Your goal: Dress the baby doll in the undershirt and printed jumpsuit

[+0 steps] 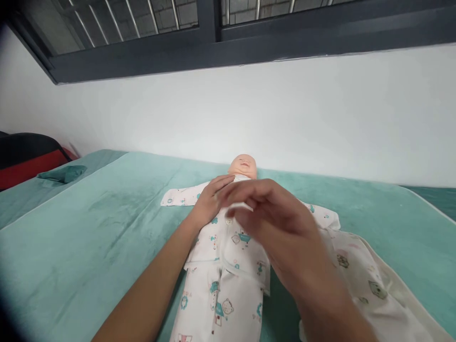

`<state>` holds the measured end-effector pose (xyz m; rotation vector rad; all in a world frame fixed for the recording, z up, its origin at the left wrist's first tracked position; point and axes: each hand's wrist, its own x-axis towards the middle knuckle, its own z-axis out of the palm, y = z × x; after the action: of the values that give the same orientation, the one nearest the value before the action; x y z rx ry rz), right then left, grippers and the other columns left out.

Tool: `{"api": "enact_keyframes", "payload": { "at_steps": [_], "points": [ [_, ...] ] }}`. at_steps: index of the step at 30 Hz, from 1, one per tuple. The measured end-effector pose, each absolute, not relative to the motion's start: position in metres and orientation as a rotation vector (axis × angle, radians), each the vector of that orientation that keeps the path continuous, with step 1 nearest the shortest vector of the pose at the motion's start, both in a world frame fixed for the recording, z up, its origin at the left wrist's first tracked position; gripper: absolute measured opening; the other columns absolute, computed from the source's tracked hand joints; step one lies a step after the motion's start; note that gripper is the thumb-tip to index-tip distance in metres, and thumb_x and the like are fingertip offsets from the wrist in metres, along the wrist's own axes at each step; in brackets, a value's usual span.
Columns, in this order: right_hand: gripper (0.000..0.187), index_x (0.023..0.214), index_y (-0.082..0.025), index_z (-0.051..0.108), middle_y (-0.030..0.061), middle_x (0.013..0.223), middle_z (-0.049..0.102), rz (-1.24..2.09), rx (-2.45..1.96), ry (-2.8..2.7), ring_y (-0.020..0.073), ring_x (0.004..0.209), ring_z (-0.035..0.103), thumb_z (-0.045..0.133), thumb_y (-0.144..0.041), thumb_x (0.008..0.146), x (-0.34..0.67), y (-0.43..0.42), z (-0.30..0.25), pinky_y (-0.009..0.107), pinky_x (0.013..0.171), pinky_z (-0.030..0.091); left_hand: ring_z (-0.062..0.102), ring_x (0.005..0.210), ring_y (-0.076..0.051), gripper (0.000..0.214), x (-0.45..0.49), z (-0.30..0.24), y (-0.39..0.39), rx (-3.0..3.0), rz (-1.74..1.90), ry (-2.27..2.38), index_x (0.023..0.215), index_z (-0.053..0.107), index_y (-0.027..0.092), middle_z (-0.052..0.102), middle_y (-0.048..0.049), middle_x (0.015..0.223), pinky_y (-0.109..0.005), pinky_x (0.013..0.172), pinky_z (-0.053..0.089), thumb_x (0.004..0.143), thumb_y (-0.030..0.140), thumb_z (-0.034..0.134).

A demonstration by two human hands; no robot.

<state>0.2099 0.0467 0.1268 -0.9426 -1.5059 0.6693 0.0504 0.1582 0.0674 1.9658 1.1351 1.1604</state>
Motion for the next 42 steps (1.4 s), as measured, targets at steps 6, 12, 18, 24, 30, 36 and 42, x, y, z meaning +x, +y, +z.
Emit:
{"api": "enact_keyframes", "payload": {
  "at_steps": [6,12,18,24,30,36,42],
  "points": [
    [0.028,0.116,-0.027,0.062,0.0056,0.125,0.064,0.394,-1.205,-1.506,0.0251,0.119,0.056,0.052,-0.03,0.09,0.212,0.11,0.062,0.049,0.105,0.042,0.045,0.135,-0.019,0.035,0.052,0.065,0.162,2.002,1.134,1.111,0.126,0.064,0.023,0.056,-0.0043,0.141,-0.036,0.118,0.03,0.096,0.029,0.046],
    [0.038,0.13,-0.029,0.056,0.0044,0.137,0.058,0.541,-1.264,-1.56,0.0243,0.128,0.05,0.048,-0.032,0.093,0.213,0.112,0.057,0.046,0.108,0.038,0.045,0.135,-0.018,0.037,0.052,0.066,0.161,1.997,1.113,1.088,0.128,0.061,0.026,0.054,-0.0028,0.142,-0.035,0.118,0.03,0.096,0.027,0.043],
    [0.045,0.138,-0.031,0.051,0.0028,0.141,0.055,0.54,-1.217,-1.649,0.0239,0.134,0.045,0.048,-0.035,0.094,0.214,0.117,0.058,0.047,0.113,0.033,0.045,0.135,-0.018,0.037,0.053,0.067,0.162,1.975,1.115,1.048,0.128,0.062,0.027,0.055,-0.0028,0.14,-0.034,0.118,0.029,0.095,0.028,0.044],
    [0.049,0.143,-0.03,0.046,0.0028,0.148,0.049,0.539,-1.245,-1.701,0.0246,0.139,0.04,0.046,-0.037,0.095,0.215,0.12,0.057,0.048,0.116,0.029,0.047,0.133,-0.017,0.037,0.054,0.068,0.163,1.961,1.119,1.039,0.126,0.063,0.029,0.057,-0.0006,0.137,-0.033,0.117,0.031,0.094,0.025,0.044],
    [0.053,0.147,-0.029,0.041,0.0036,0.151,0.045,0.534,-1.245,-1.747,0.0257,0.142,0.035,0.047,-0.035,0.094,0.218,0.124,0.058,0.05,0.117,0.027,0.045,0.135,-0.018,0.038,0.055,0.069,0.162,1.985,1.097,1.071,0.125,0.065,0.029,0.055,0.0013,0.141,-0.032,0.118,0.029,0.095,0.025,0.042],
    [0.05,0.143,-0.029,0.046,0.0039,0.144,0.051,0.495,-1.218,-1.731,0.0242,0.139,0.036,0.05,-0.034,0.093,0.22,0.126,0.059,0.046,0.115,0.03,0.046,0.134,-0.016,0.036,0.056,0.067,0.162,1.975,1.139,1.043,0.121,0.067,0.027,0.058,0.0004,0.137,-0.031,0.117,0.03,0.095,0.024,0.043],
    [0.042,0.134,-0.027,0.054,0.0041,0.133,0.059,0.492,-1.245,-1.644,0.024,0.13,0.044,0.052,-0.032,0.092,0.217,0.124,0.059,0.044,0.11,0.036,0.053,0.126,-0.018,0.029,0.058,0.065,0.163,1.89,1.2,1.104,0.117,0.066,0.024,0.062,-0.0027,0.131,-0.033,0.112,0.037,0.093,0.027,0.05]
  ]
}}
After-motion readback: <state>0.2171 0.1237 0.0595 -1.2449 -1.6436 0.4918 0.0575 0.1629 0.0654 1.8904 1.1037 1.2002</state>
